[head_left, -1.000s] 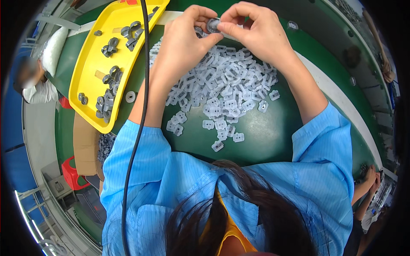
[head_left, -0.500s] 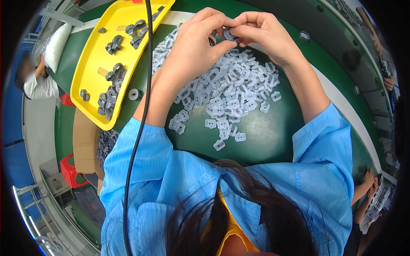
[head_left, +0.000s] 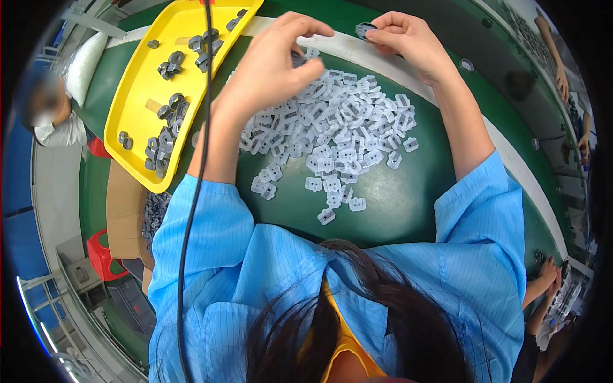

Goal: The person assembles plastic components by fitting small circular inserts into grey plastic housings by hand.

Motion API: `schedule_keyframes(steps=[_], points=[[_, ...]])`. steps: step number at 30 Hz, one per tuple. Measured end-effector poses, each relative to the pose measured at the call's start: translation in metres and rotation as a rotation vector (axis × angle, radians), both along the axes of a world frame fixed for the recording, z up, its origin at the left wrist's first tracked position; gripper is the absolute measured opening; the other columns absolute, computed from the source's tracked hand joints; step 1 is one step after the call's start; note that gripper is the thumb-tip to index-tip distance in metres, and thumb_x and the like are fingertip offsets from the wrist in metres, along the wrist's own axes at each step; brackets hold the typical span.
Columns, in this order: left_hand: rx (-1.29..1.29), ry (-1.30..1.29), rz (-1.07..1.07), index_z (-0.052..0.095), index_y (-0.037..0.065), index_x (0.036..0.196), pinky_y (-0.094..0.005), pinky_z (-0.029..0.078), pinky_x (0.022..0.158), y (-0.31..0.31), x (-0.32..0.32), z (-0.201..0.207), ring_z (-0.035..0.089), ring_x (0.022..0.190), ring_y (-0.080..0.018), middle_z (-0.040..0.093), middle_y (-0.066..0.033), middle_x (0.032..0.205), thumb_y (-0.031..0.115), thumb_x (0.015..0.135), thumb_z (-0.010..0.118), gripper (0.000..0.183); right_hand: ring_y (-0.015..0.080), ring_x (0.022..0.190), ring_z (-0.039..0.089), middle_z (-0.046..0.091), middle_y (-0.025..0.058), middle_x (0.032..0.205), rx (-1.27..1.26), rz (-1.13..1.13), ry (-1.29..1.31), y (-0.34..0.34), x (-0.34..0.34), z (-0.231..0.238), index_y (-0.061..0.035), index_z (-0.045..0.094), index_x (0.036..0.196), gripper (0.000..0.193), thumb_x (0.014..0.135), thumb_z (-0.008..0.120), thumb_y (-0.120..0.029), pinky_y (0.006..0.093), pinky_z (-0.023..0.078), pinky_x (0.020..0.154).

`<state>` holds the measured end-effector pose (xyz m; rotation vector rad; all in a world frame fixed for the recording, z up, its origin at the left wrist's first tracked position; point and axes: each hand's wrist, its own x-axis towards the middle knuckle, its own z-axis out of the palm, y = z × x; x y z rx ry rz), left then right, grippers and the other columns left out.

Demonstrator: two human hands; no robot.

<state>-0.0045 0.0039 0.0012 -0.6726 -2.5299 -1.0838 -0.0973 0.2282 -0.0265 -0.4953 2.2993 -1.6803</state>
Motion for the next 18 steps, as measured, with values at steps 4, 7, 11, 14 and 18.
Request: schedule_keyframes(steps=[4, 7, 11, 14, 18], points=[[-0.066, -0.117, -0.105, 0.061, 0.007, 0.109, -0.0315, 0.048, 0.085, -0.026, 0.007, 0.003, 0.057, 0.097, -0.0229, 0.055, -0.0092, 0.116, 0.005, 0.069, 0.059, 0.04, 0.0144, 0.075, 0.061, 0.066, 0.004, 0.083, 0.429, -0.203, 0.374, 0.019, -0.022, -0.029, -0.0053, 0.065, 0.097, 0.025, 0.08, 0.069, -0.023, 0.0282, 0.048, 0.073], [-0.13, -0.214, -0.116, 0.059, 0.005, 0.114, -0.0277, 0.042, 0.09, -0.035, 0.018, 0.006, 0.051, 0.106, -0.018, 0.051, -0.005, 0.124, -0.003, 0.069, 0.05, 0.046, 0.0168, 0.077, 0.062, 0.067, 0.0058, 0.087, 0.505, -0.278, 0.658, 0.022, -0.033, -0.038, -0.005, 0.066, 0.098, 0.026, 0.079, 0.068, -0.024, 0.0301, 0.048, 0.075], [-0.209, -0.22, 0.002, 0.059, 0.004, 0.114, -0.0289, 0.043, 0.091, -0.04, 0.02, -0.001, 0.054, 0.106, -0.0202, 0.054, -0.0064, 0.125, 0.002, 0.072, 0.062, 0.042, 0.0169, 0.081, 0.063, 0.067, 0.0061, 0.093, 0.498, -0.352, 0.887, -0.002, -0.013, -0.021, -0.0044, 0.067, 0.095, 0.023, 0.08, 0.067, -0.022, 0.0288, 0.049, 0.074], [-0.26, -0.149, 0.099, 0.061, 0.002, 0.11, -0.0328, 0.044, 0.092, -0.031, 0.019, -0.006, 0.056, 0.107, -0.026, 0.056, -0.011, 0.122, 0.007, 0.073, 0.067, 0.038, 0.0173, 0.082, 0.062, 0.066, 0.0064, 0.096, 0.243, -0.039, 0.595, -0.031, 0.003, -0.012, -0.0058, 0.068, 0.096, 0.02, 0.082, 0.066, -0.019, 0.0279, 0.049, 0.071], [-0.24, -0.17, 0.18, 0.063, 0.0, 0.104, -0.0363, 0.048, 0.085, -0.021, 0.015, -0.004, 0.061, 0.097, -0.0312, 0.062, -0.0161, 0.107, 0.012, 0.073, 0.071, 0.033, 0.0174, 0.085, 0.062, 0.065, 0.0067, 0.097, 0.26, 0.151, 0.913, -0.059, 0.007, -0.027, -0.0033, 0.067, 0.095, 0.021, 0.082, 0.066, -0.02, 0.0283, 0.049, 0.072]])
